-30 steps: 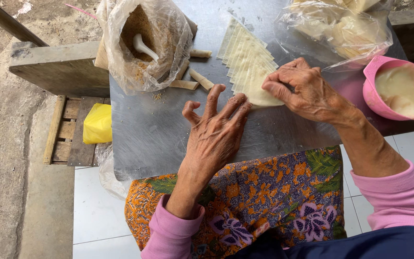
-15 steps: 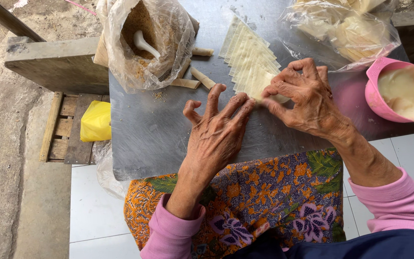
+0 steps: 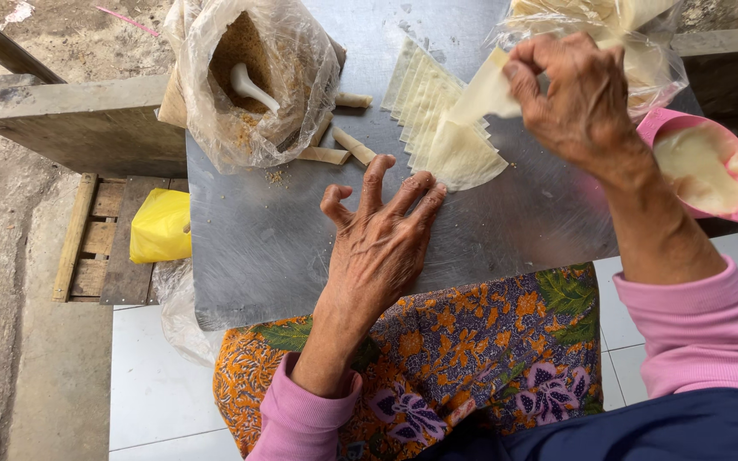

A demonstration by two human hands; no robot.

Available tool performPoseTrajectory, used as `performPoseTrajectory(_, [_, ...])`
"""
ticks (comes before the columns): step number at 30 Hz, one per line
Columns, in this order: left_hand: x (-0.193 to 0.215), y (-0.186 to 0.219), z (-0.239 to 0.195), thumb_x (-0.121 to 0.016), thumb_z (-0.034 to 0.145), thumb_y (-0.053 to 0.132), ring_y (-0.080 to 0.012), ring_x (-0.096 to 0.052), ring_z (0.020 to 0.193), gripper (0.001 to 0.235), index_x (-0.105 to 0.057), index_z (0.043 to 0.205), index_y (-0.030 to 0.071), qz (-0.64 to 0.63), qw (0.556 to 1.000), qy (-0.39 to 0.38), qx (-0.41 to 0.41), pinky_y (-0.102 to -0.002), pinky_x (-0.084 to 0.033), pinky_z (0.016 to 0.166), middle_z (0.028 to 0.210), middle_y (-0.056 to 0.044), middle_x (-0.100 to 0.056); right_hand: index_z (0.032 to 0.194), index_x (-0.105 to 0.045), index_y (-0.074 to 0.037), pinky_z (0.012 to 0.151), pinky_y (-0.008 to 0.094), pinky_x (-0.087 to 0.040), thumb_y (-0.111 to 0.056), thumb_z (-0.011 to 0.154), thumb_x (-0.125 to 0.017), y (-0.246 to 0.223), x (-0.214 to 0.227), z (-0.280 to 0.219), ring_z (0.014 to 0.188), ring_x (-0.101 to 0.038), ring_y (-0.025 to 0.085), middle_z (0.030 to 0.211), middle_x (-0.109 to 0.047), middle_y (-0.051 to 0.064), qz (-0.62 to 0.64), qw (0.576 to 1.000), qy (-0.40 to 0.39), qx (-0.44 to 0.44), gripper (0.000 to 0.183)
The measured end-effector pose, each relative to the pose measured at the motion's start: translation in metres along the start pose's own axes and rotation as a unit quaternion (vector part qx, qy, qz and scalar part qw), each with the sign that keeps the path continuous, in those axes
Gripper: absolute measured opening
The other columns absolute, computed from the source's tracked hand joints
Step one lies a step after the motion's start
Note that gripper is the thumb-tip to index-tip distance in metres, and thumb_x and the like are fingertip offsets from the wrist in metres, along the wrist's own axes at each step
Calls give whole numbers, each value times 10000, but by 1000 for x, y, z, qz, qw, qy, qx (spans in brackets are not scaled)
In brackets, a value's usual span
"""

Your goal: The person fills thin square wrappers with a granular mixture using a small spoon, then folds and rolls them into cylindrical spring rolls. The finished rolls are placed on the metal table beside the stack of wrappers.

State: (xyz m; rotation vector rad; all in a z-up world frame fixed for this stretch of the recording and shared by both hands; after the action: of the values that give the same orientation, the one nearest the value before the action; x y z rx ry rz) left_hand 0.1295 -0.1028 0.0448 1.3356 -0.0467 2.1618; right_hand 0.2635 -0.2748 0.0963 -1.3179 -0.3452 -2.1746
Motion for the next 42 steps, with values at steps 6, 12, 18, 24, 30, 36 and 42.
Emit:
performPoseTrajectory(6, [-1,-1,-1,-610,921,128,-273,-366,1413,385,-693,1287,213,-17,1000,-3,2,-557,-206,1010,1347,58,-605,977,-713,1,658,327,-539,-106,1193,-599,11,19,38,663,-675,167,805,-714,99,24,999,9,31,267])
performPoseTrajectory(12, [0,1,-3,-642,958,159,-266,-359,1450,340,-695,1293,188,-6,1000,19,0,-553,-213,1028,1385,51,-599,1026,-734,28,705,301,-575,-77,1165,-622,-14,16,41,786,-709,177,868,-731,122,66,994,21,88,206])
performPoseTrajectory(18, [14,5,-11,-693,903,193,-299,-355,1430,356,-697,1259,207,16,999,29,6,-555,-208,1011,1471,-27,-577,1053,-739,-29,802,379,-553,-157,1122,-636,-48,-5,40,836,-714,172,897,-745,89,125,990,2,66,178])
performPoseTrajectory(24, [66,-32,-50,-738,954,256,-227,-390,1424,400,-656,1340,191,9,993,85,83,-508,-213,1049,1403,35,-603,1035,-752,-122,944,484,-291,-240,1089,-741,-152,1,-8,1012,-572,197,914,-695,13,-28,981,63,181,130])
performPoseTrajectory(30, [87,-45,-81,-759,939,317,-243,-441,1364,299,-681,1204,201,-32,988,114,103,-507,-201,1052,1259,62,-651,1037,-777,-142,948,507,-279,-261,946,-839,-228,-1,-62,1078,-563,176,918,-705,-54,-64,962,56,258,163])
performPoseTrajectory(36, [78,-36,-81,-752,909,372,-187,-478,1316,140,-747,1029,299,-16,994,79,78,-528,-188,1022,1180,144,-662,1095,-769,-118,930,532,-288,-354,903,-798,-228,12,-74,1080,-543,206,985,-732,-39,5,973,17,230,306])
performPoseTrajectory(42, [79,-39,-85,-726,923,362,-186,-488,1307,87,-757,967,294,-32,993,91,74,-523,-183,1023,1159,149,-664,1088,-745,-130,950,453,-329,-321,982,-730,-205,25,-42,960,-575,192,916,-711,22,59,972,30,227,219])
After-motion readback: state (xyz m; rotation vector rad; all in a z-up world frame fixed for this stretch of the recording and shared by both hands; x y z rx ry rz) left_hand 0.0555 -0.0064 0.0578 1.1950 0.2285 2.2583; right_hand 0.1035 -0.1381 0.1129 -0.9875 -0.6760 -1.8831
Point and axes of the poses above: each hand's wrist, its own z-axis towards the middle knuckle, its own x-axis out of the back of the hand, y = z × x, the point moved 10 cm from there along z, towards the middle knuckle
